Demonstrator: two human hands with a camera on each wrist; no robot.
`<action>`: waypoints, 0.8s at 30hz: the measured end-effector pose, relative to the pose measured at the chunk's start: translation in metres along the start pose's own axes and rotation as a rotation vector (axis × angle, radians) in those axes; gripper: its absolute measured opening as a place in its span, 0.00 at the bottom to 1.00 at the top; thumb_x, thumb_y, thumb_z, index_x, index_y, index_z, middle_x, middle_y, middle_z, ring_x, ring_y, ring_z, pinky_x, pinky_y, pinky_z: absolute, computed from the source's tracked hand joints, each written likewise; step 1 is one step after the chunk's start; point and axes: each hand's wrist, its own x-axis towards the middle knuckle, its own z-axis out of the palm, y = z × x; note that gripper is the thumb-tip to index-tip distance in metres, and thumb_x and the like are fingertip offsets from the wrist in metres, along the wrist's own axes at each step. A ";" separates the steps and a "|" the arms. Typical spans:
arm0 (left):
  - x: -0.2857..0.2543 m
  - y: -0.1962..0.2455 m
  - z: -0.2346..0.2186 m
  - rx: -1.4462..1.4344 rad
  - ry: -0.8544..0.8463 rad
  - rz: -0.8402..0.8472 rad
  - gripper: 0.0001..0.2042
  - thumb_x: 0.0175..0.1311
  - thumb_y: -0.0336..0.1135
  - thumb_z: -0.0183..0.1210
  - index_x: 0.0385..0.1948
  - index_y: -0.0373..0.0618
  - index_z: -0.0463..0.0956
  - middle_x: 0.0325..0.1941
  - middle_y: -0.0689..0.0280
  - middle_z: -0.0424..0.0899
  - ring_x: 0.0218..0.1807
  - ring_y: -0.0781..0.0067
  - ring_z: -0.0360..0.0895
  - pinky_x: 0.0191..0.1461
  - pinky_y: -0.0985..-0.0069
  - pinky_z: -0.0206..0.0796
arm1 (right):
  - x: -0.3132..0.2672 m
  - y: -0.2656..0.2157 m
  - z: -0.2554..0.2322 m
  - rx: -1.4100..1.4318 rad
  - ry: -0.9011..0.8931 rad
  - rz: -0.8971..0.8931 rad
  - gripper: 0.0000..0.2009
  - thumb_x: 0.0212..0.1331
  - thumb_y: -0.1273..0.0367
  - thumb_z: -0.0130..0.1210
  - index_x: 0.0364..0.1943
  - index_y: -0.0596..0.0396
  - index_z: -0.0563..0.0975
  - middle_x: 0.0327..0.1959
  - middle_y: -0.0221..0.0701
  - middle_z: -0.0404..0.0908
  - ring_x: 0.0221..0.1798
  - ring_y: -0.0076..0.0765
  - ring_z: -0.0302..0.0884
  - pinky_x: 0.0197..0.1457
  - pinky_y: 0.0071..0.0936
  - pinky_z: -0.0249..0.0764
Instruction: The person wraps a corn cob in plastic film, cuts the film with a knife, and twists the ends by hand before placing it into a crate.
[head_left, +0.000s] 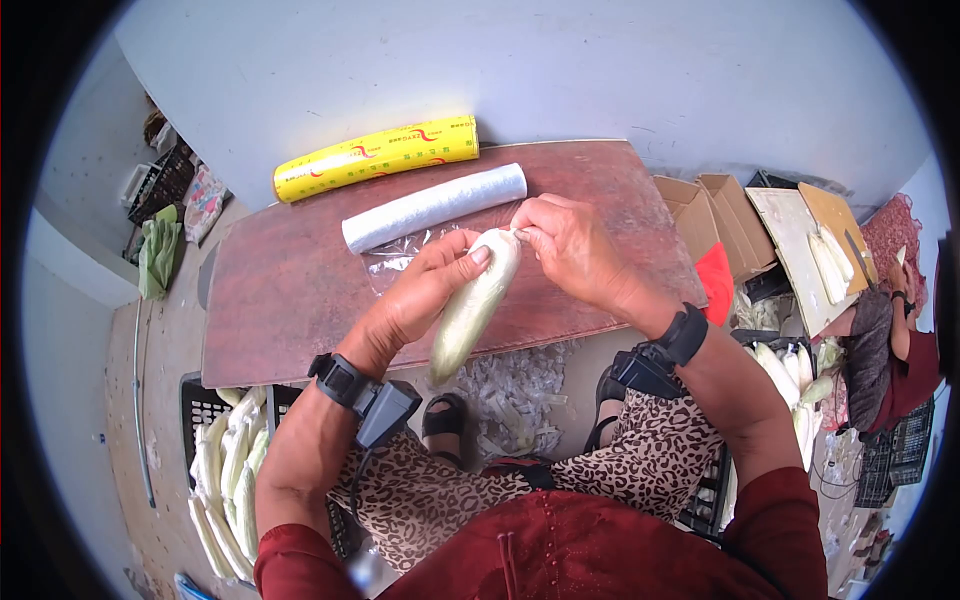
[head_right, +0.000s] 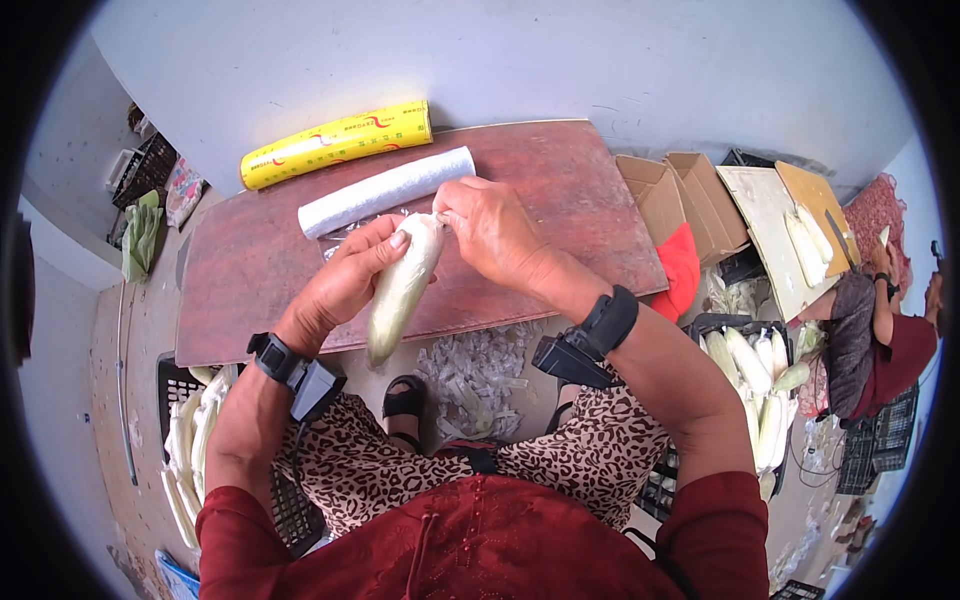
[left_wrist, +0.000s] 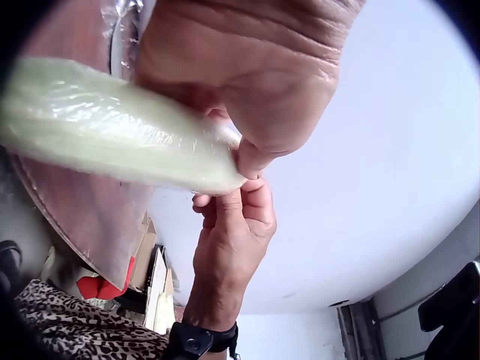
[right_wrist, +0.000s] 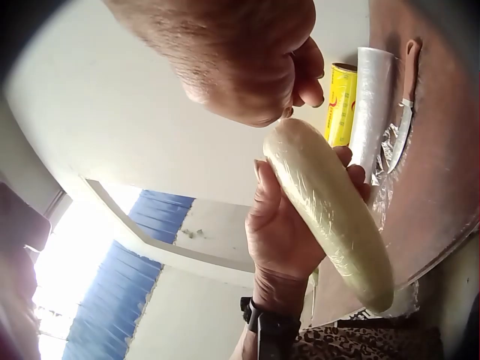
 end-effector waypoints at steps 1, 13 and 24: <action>-0.001 0.002 0.000 -0.076 -0.026 -0.029 0.24 0.68 0.47 0.61 0.57 0.41 0.69 0.50 0.61 0.80 0.48 0.69 0.81 0.53 0.73 0.74 | 0.000 -0.002 -0.001 0.005 -0.014 -0.004 0.04 0.58 0.79 0.55 0.35 0.60 0.77 0.31 0.41 0.78 0.35 0.48 0.79 0.38 0.36 0.74; -0.006 0.011 0.009 0.193 0.128 0.011 0.26 0.57 0.39 0.71 0.53 0.43 0.68 0.44 0.65 0.77 0.43 0.70 0.80 0.49 0.73 0.74 | -0.005 -0.007 0.002 -0.027 -0.032 -0.170 0.13 0.54 0.84 0.51 0.43 0.61 0.79 0.37 0.41 0.77 0.40 0.48 0.80 0.42 0.36 0.76; -0.008 0.016 0.005 0.033 0.074 0.000 0.23 0.60 0.36 0.68 0.55 0.46 0.69 0.44 0.68 0.78 0.43 0.74 0.79 0.48 0.75 0.74 | -0.003 -0.005 0.004 -0.231 0.010 -0.318 0.10 0.59 0.78 0.49 0.43 0.61 0.78 0.34 0.41 0.75 0.37 0.52 0.77 0.39 0.41 0.75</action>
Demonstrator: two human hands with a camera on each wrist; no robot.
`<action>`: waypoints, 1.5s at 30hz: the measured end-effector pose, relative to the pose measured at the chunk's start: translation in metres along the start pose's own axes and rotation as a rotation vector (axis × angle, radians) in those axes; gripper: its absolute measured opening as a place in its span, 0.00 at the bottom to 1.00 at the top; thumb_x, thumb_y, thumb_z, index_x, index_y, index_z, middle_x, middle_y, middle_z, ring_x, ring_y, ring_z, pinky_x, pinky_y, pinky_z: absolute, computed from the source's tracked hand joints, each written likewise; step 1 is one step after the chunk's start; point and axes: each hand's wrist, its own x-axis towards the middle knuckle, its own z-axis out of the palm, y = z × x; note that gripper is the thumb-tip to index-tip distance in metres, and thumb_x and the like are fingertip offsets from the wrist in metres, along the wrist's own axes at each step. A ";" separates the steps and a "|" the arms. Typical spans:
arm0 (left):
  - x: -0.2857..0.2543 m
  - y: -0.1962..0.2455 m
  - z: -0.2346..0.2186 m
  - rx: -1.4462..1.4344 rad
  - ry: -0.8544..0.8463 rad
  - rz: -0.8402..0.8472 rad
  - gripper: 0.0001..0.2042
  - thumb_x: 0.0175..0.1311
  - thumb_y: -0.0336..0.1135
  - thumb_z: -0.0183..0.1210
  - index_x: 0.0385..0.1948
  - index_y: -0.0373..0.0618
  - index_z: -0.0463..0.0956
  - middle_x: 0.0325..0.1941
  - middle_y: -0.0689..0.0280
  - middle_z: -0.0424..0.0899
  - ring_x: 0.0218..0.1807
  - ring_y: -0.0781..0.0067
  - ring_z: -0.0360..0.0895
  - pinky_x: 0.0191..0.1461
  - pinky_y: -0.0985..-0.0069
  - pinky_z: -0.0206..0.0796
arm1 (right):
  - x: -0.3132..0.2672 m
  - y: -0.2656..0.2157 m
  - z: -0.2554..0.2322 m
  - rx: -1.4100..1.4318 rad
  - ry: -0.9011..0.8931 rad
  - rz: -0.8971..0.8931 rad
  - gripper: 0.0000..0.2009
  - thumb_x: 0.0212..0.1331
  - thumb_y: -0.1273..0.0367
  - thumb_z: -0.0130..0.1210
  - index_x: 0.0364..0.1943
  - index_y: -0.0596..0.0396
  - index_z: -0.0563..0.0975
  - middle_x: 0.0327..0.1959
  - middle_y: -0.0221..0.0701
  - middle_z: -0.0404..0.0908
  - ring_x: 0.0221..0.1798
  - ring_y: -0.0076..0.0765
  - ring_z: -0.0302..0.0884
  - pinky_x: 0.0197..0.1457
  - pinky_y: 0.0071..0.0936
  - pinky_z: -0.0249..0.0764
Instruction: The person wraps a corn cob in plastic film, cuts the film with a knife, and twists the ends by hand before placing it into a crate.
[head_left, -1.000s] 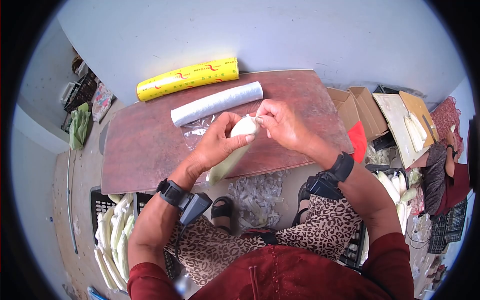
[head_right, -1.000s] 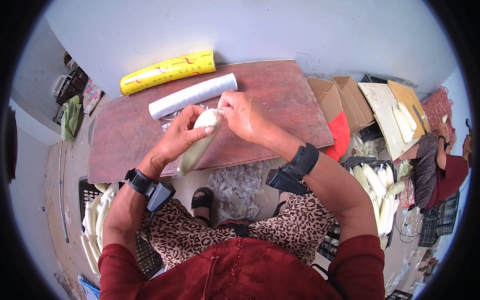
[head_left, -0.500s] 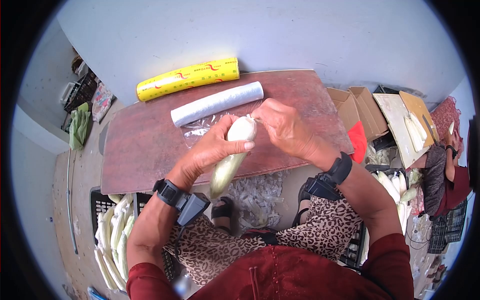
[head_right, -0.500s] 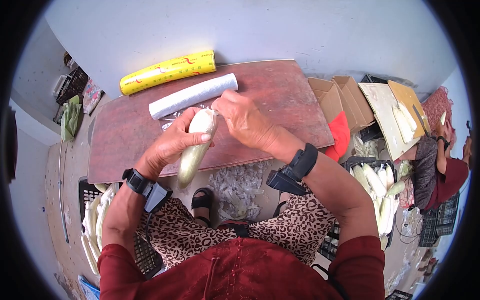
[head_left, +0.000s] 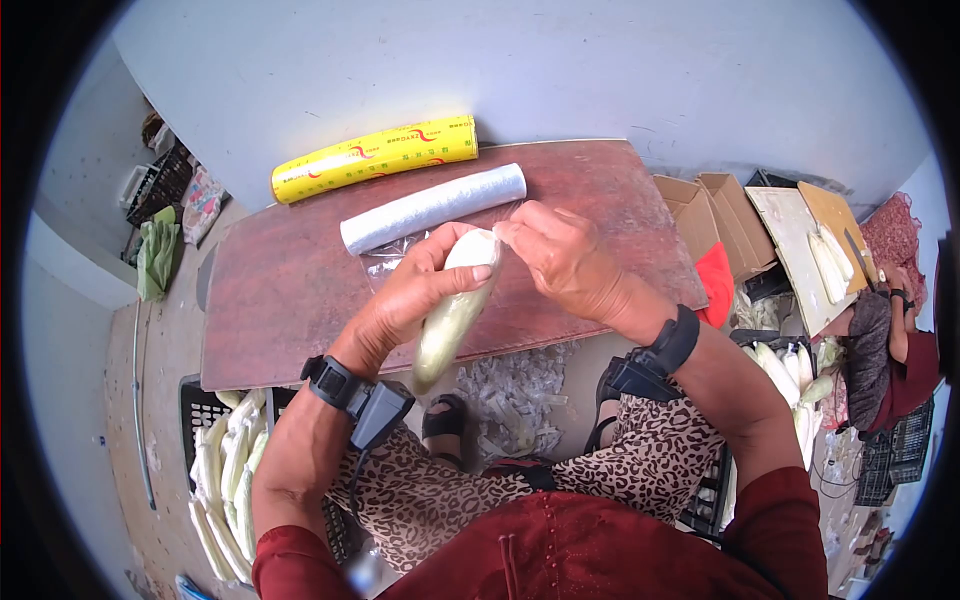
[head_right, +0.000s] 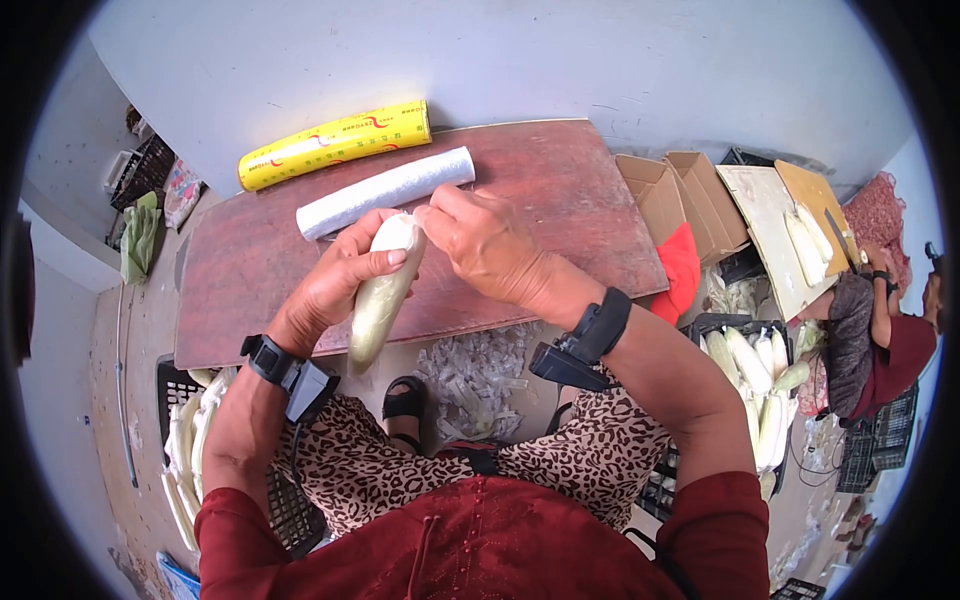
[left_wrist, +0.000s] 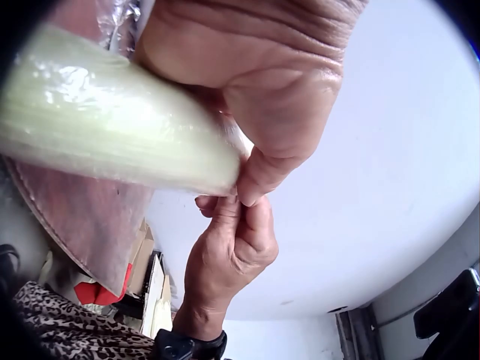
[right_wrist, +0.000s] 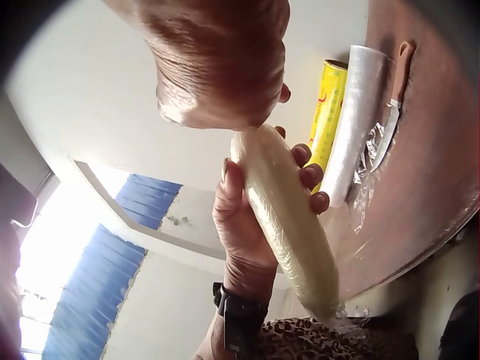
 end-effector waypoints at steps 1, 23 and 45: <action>0.000 0.001 0.001 -0.023 -0.005 -0.006 0.23 0.60 0.36 0.67 0.55 0.47 0.69 0.44 0.68 0.78 0.43 0.75 0.79 0.48 0.75 0.74 | 0.000 0.000 0.002 0.051 0.004 0.050 0.10 0.59 0.78 0.49 0.43 0.61 0.78 0.34 0.41 0.75 0.37 0.50 0.78 0.39 0.39 0.76; 0.005 -0.005 0.009 1.135 0.265 0.540 0.29 0.48 0.30 0.71 0.56 0.49 0.70 0.48 0.55 0.70 0.51 0.49 0.73 0.51 0.59 0.70 | 0.009 0.013 -0.002 1.218 -0.362 1.192 0.21 0.71 0.49 0.49 0.37 0.55 0.72 0.26 0.28 0.75 0.22 0.21 0.75 0.21 0.17 0.67; 0.008 -0.002 0.000 -0.058 -0.101 0.033 0.20 0.67 0.37 0.61 0.57 0.43 0.67 0.48 0.63 0.80 0.46 0.69 0.81 0.52 0.72 0.74 | 0.008 0.007 -0.003 0.278 0.013 0.194 0.05 0.56 0.80 0.49 0.34 0.59 0.74 0.34 0.42 0.76 0.36 0.54 0.76 0.38 0.42 0.73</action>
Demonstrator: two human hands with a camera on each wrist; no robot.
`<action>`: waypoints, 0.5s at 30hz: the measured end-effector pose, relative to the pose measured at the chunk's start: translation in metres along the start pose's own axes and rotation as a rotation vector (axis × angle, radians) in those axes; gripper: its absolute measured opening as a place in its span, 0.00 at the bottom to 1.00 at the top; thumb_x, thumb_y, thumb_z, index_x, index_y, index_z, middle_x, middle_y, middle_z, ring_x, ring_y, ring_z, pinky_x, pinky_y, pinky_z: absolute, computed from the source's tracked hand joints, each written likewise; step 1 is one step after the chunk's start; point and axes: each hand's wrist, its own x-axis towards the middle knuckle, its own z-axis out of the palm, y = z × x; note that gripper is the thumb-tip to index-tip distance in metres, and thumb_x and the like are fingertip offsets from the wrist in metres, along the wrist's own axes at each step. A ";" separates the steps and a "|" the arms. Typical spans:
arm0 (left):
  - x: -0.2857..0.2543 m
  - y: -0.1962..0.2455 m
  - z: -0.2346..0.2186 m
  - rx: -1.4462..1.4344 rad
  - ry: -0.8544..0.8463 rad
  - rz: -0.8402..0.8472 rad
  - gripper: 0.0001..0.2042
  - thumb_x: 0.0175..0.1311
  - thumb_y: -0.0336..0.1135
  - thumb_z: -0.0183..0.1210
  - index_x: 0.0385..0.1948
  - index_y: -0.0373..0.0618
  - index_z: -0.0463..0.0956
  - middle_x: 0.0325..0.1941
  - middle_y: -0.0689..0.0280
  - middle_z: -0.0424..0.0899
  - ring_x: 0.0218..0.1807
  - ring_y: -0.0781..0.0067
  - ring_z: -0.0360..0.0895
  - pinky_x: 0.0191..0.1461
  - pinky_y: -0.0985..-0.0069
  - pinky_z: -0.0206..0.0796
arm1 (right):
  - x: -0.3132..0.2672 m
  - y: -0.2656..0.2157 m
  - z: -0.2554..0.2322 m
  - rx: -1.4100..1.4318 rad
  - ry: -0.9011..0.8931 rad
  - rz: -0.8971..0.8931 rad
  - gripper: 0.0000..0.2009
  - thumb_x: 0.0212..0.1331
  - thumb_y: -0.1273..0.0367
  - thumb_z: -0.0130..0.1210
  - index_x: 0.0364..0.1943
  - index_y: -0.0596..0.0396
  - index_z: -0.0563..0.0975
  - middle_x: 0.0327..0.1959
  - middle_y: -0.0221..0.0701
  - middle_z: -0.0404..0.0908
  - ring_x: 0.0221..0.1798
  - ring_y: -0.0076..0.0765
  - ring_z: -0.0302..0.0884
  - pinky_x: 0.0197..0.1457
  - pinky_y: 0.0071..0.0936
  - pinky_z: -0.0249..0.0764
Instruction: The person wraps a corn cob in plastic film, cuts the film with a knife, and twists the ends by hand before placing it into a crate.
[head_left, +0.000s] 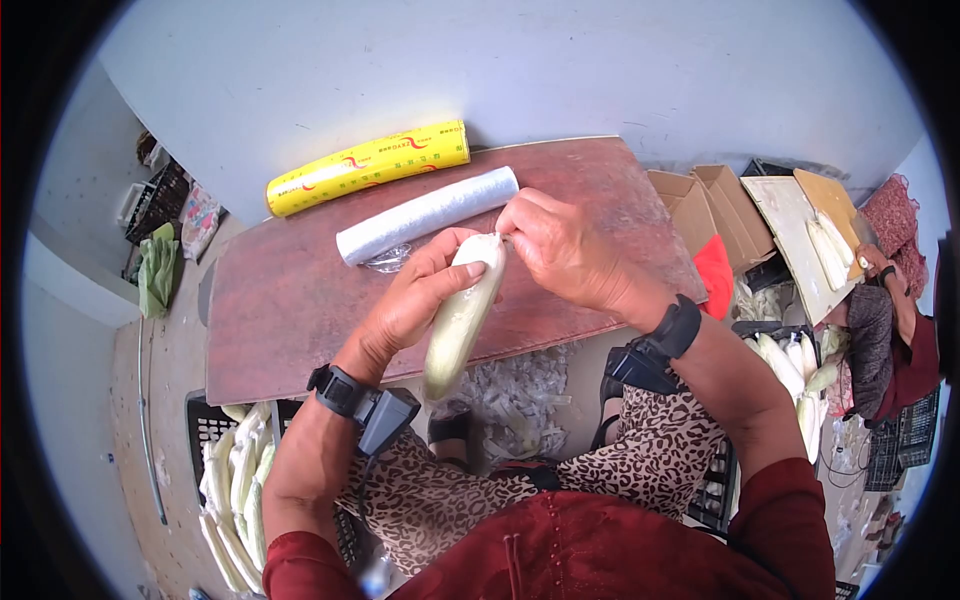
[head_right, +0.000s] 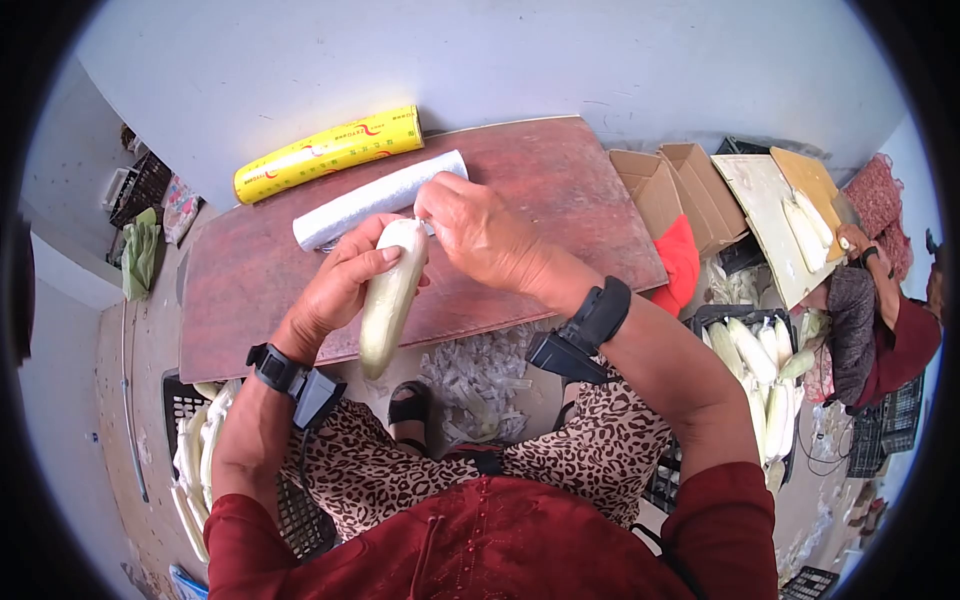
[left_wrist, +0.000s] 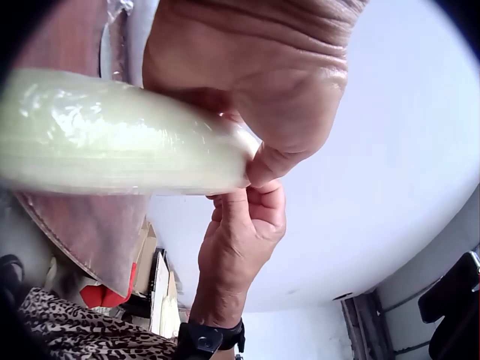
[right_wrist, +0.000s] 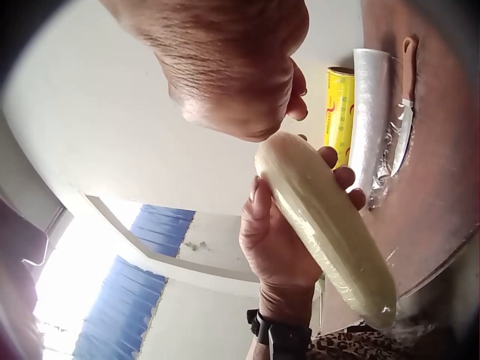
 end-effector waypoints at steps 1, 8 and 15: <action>0.000 0.000 -0.001 -0.020 -0.015 -0.018 0.19 0.67 0.37 0.60 0.57 0.43 0.68 0.48 0.63 0.80 0.45 0.68 0.82 0.52 0.72 0.75 | -0.001 -0.002 0.001 -0.015 -0.003 -0.051 0.05 0.56 0.80 0.48 0.34 0.59 0.73 0.34 0.42 0.75 0.36 0.55 0.76 0.38 0.43 0.73; -0.001 0.001 0.004 0.260 0.070 0.056 0.18 0.67 0.37 0.61 0.55 0.45 0.70 0.46 0.68 0.79 0.46 0.77 0.78 0.51 0.77 0.72 | -0.003 0.014 0.013 -0.044 0.017 0.030 0.09 0.58 0.80 0.50 0.42 0.59 0.73 0.36 0.39 0.77 0.36 0.43 0.79 0.37 0.35 0.76; 0.002 -0.006 -0.001 0.472 0.218 0.161 0.17 0.65 0.35 0.65 0.53 0.45 0.71 0.43 0.72 0.78 0.46 0.82 0.73 0.51 0.80 0.68 | 0.011 0.006 -0.019 0.568 -0.230 0.878 0.23 0.70 0.52 0.52 0.44 0.63 0.72 0.32 0.31 0.76 0.28 0.22 0.77 0.25 0.19 0.71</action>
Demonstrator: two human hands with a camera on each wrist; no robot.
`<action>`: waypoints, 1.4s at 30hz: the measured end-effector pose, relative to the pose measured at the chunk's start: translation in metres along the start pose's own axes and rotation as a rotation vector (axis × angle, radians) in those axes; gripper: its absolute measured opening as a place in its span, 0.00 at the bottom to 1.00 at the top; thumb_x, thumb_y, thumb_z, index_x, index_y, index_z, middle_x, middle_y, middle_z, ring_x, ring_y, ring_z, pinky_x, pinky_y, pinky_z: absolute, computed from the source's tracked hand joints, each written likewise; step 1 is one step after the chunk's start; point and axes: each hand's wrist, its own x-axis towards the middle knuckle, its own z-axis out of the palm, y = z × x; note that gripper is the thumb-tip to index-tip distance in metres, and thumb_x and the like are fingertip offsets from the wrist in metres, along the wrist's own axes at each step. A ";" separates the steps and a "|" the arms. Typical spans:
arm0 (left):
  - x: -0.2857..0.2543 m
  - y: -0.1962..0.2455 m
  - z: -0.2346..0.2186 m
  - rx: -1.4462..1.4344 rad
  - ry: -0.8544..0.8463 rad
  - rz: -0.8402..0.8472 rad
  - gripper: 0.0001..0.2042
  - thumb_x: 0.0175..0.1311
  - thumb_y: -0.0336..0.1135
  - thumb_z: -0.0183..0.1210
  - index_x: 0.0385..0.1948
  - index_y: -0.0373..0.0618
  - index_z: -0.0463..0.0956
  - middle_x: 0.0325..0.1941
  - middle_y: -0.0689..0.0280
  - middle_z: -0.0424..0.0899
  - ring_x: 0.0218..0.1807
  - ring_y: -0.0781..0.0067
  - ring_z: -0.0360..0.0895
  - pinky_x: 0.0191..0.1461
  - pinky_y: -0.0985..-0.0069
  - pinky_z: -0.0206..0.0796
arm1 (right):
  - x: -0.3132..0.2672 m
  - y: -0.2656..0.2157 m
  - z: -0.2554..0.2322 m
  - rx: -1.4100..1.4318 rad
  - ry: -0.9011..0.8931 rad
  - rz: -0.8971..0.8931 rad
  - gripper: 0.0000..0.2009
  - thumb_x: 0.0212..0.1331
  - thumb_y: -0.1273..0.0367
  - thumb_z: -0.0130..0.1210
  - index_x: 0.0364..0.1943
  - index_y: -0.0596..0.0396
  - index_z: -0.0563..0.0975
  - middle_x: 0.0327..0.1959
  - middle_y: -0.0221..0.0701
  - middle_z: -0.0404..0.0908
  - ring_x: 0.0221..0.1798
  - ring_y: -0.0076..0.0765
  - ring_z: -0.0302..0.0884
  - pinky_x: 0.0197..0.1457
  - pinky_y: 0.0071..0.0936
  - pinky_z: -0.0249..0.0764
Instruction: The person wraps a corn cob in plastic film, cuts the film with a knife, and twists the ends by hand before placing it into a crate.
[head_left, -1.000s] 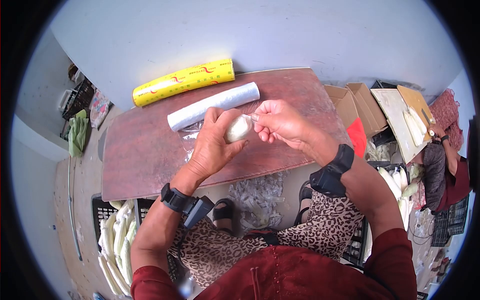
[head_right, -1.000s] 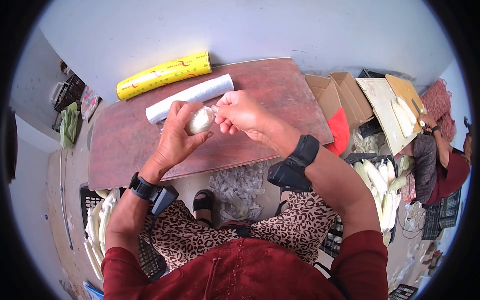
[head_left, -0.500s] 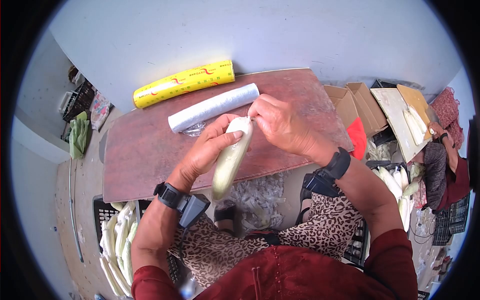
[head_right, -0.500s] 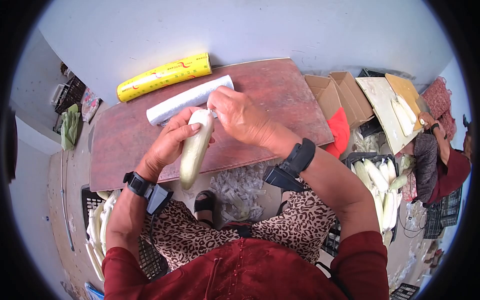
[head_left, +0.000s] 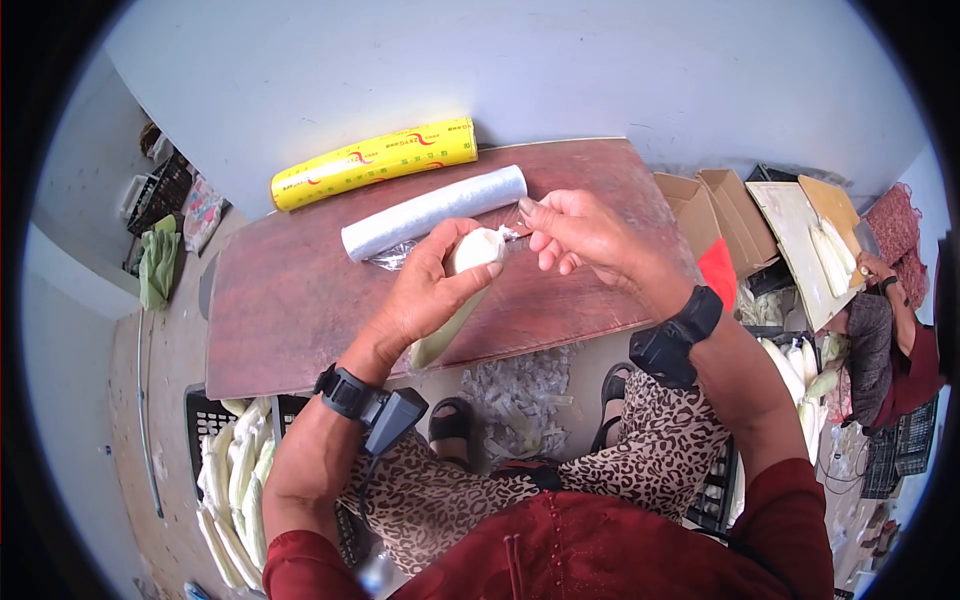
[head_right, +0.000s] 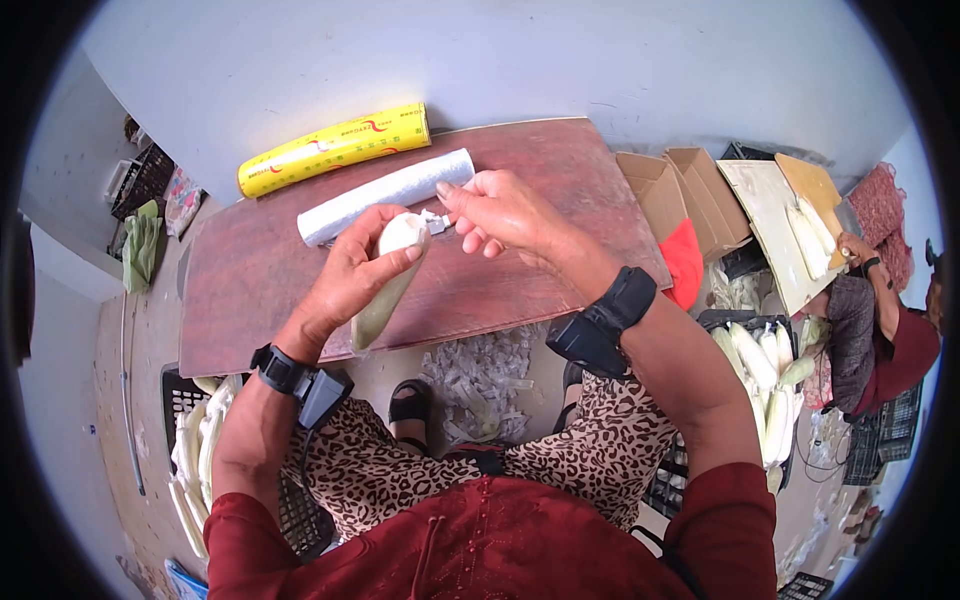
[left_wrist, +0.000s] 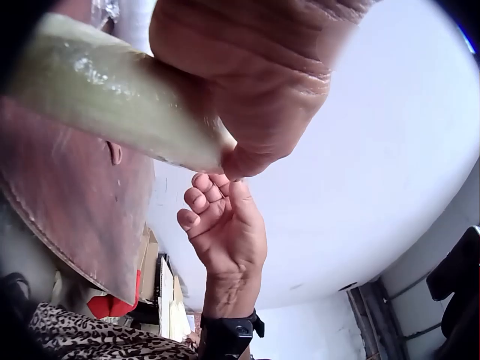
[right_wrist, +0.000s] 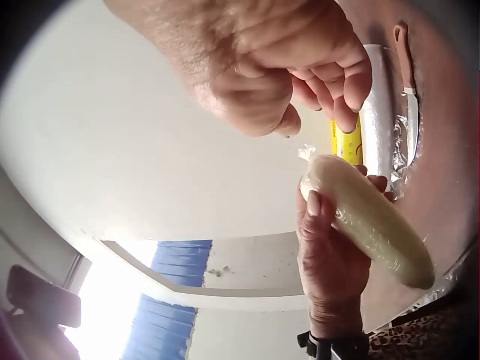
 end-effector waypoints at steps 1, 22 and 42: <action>0.000 -0.001 0.001 0.015 0.013 0.020 0.18 0.64 0.35 0.65 0.53 0.45 0.71 0.43 0.72 0.78 0.46 0.82 0.74 0.51 0.79 0.69 | -0.002 -0.001 0.000 0.055 -0.026 0.057 0.26 0.70 0.48 0.51 0.43 0.63 0.73 0.31 0.31 0.76 0.27 0.22 0.77 0.24 0.19 0.70; -0.004 0.001 0.011 0.595 0.112 0.283 0.27 0.53 0.33 0.70 0.57 0.47 0.70 0.49 0.53 0.73 0.49 0.47 0.75 0.51 0.61 0.70 | 0.007 0.013 0.015 0.124 0.008 0.021 0.05 0.66 0.72 0.56 0.37 0.58 0.74 0.28 0.30 0.79 0.25 0.19 0.77 0.24 0.16 0.71; -0.002 0.001 -0.001 -0.593 -0.119 -0.151 0.22 0.75 0.48 0.50 0.61 0.43 0.67 0.48 0.60 0.80 0.46 0.67 0.80 0.50 0.67 0.76 | -0.003 0.012 0.032 -0.468 0.263 -0.864 0.06 0.56 0.81 0.50 0.35 0.59 0.77 0.36 0.40 0.77 0.38 0.48 0.79 0.41 0.39 0.76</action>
